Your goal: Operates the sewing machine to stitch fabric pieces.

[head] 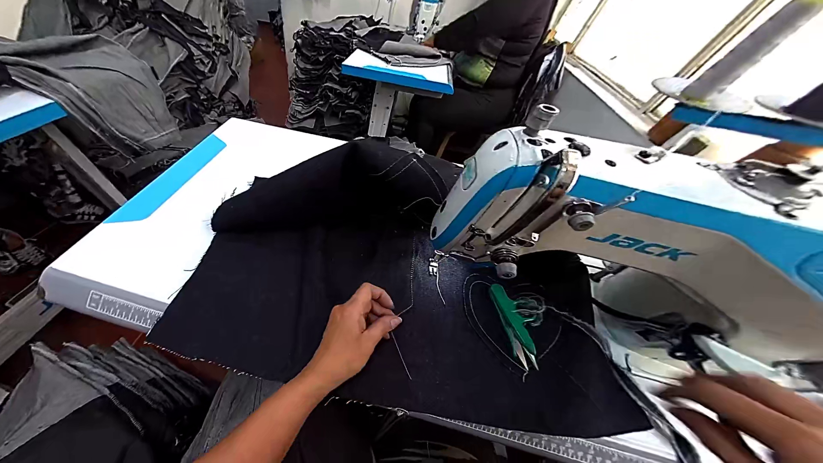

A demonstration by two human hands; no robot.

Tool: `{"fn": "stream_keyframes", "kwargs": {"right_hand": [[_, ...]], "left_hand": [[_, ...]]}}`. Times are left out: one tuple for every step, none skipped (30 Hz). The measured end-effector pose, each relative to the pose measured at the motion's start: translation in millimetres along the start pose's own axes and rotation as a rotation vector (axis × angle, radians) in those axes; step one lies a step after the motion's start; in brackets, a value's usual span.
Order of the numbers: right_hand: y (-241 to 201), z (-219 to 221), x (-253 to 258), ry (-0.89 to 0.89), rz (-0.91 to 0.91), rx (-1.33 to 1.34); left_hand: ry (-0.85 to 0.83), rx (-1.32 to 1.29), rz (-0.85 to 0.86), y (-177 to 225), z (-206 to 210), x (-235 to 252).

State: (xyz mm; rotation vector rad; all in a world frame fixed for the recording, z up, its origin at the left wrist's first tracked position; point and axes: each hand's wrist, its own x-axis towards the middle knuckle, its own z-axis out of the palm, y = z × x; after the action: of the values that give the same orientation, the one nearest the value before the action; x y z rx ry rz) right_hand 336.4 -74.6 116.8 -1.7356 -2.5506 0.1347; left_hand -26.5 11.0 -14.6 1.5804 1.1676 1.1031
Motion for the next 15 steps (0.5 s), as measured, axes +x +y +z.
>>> {"fn": "stream_keyframes", "kwargs": {"right_hand": [[-2.7,17.6,23.1,0.108,-0.099,-0.018],[1.6,40.5,49.1,0.238,-0.222,-0.069],[8.9,58.5,74.2,0.285,-0.342,-0.094],[17.0,69.9,96.0,0.267,-0.444,-0.121],[25.0,76.8,113.1,0.223,-0.518,-0.139],[32.3,81.0,125.5,0.186,-0.569,-0.160],[37.0,82.2,133.5,0.164,-0.601,-0.175],[40.1,81.6,138.3,0.156,-0.625,-0.185],[41.8,79.8,140.4,0.157,-0.641,-0.192],[42.8,78.6,141.0,0.163,-0.649,-0.188],[42.4,78.8,140.1,0.161,-0.637,-0.167],[38.9,80.1,137.5,0.151,-0.600,-0.124],[32.8,84.8,134.2,0.152,-0.553,-0.054],[23.7,91.5,130.6,0.161,-0.501,0.026],[11.6,98.0,127.4,0.173,-0.452,0.100]], "left_hand": [[0.027,-0.022,0.000,-0.6,0.7,-1.0],[0.060,-0.024,0.000,-1.3,1.9,-1.8],[0.096,-0.016,-0.006,-1.7,3.5,-2.5],[0.124,-0.006,-0.008,-2.4,4.9,-3.0],[0.143,-0.008,-0.009,-3.1,5.7,-3.1],[0.153,-0.020,-0.011,-3.9,5.8,-2.7],[0.158,-0.040,-0.016,-4.2,5.7,-2.5],[0.158,-0.060,-0.021,-4.5,5.4,-2.5],[0.155,-0.077,-0.021,-5.0,5.2,-2.7],[0.149,-0.091,-0.014,-5.4,5.1,-3.0],[0.140,-0.100,-0.004,-5.7,4.7,-3.1],[0.131,-0.108,0.000,-5.6,4.4,-3.1],[0.124,-0.118,0.001,-5.4,4.3,-3.0],[0.117,-0.125,0.000,-5.2,4.1,-3.0],[0.113,-0.130,0.003,-5.3,4.0,-3.0]]}}
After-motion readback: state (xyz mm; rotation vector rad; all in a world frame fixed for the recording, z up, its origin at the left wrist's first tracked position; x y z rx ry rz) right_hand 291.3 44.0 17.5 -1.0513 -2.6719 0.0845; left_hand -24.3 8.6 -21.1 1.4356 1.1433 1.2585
